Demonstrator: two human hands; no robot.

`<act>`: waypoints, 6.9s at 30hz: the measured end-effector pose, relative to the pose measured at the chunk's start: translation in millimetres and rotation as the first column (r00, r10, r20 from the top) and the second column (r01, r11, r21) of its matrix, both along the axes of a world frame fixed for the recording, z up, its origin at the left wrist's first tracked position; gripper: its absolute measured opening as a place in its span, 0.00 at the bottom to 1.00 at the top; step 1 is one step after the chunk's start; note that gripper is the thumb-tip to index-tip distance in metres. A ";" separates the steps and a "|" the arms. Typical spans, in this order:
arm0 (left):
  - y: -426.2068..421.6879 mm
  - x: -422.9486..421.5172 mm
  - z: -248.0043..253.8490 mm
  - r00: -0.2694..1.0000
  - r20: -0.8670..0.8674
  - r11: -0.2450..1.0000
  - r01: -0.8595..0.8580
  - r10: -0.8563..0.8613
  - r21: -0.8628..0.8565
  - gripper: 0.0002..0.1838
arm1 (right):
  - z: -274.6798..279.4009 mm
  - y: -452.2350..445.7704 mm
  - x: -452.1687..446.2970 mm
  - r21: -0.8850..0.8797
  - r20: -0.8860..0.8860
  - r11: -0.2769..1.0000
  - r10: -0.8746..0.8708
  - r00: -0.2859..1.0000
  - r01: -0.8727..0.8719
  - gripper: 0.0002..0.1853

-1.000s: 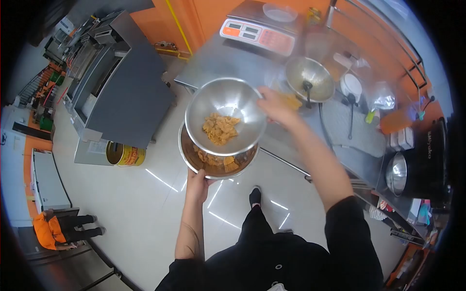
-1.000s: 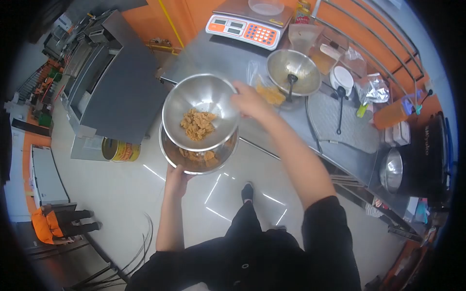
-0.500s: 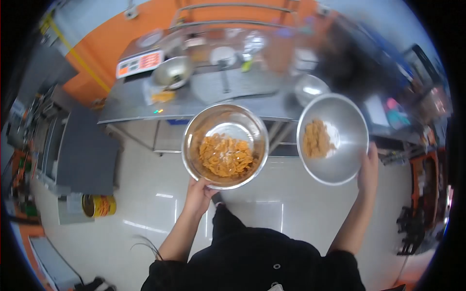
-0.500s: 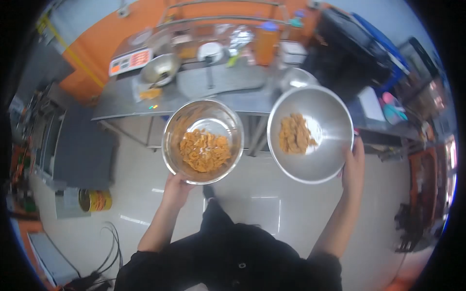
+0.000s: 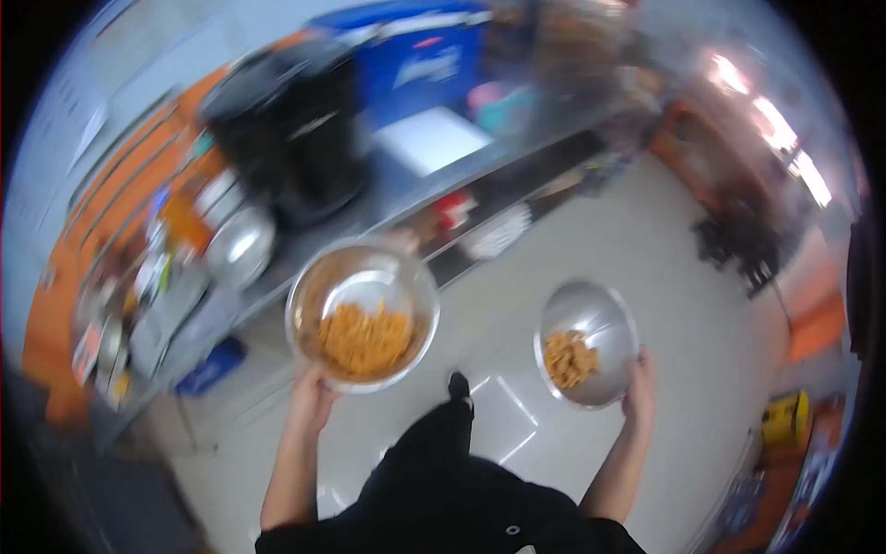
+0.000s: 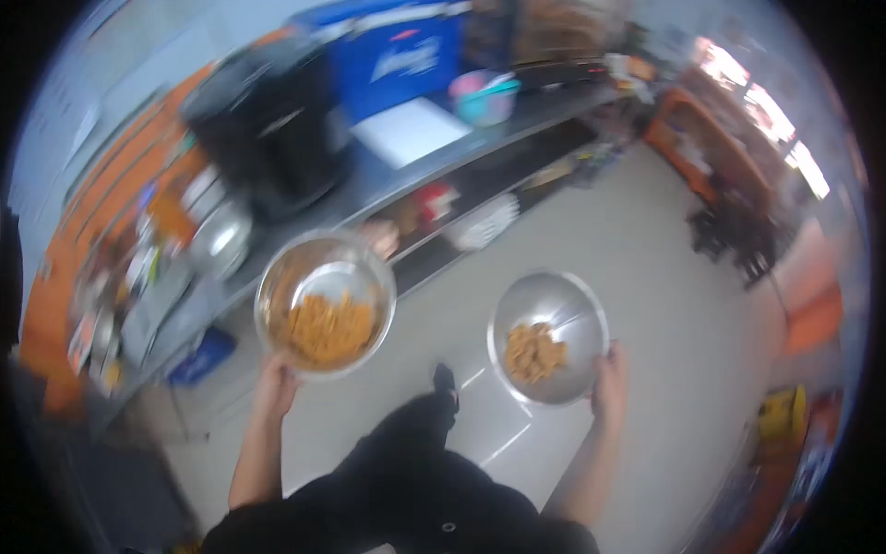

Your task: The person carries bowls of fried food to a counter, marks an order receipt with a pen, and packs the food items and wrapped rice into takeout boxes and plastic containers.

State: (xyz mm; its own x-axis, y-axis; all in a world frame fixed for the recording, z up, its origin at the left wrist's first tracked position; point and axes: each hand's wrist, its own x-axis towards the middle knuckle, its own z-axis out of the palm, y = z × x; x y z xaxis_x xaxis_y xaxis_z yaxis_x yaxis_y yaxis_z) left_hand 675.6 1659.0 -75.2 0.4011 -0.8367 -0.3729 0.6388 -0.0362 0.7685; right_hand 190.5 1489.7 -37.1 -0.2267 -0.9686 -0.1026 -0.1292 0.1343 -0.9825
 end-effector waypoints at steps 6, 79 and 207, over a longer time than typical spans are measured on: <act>-252.2 -91.8 -19.8 0.878 0.114 0.879 0.441 -0.465 0.184 0.36 | 22.9 -94.5 -106.0 0.127 0.001 0.976 -0.180 0.984 0.179 0.09; -1149.8 -627.0 60.9 0.648 0.708 0.738 -0.617 0.281 0.273 0.24 | 143.4 -1582.0 -253.4 -0.129 -0.229 -0.036 0.973 -0.005 -0.991 0.42; -1700.3 -710.6 -67.4 0.816 0.514 0.959 0.166 -0.265 0.230 0.23 | -150.0 -1727.0 -537.1 -0.012 -0.543 0.938 0.284 0.790 -0.346 0.14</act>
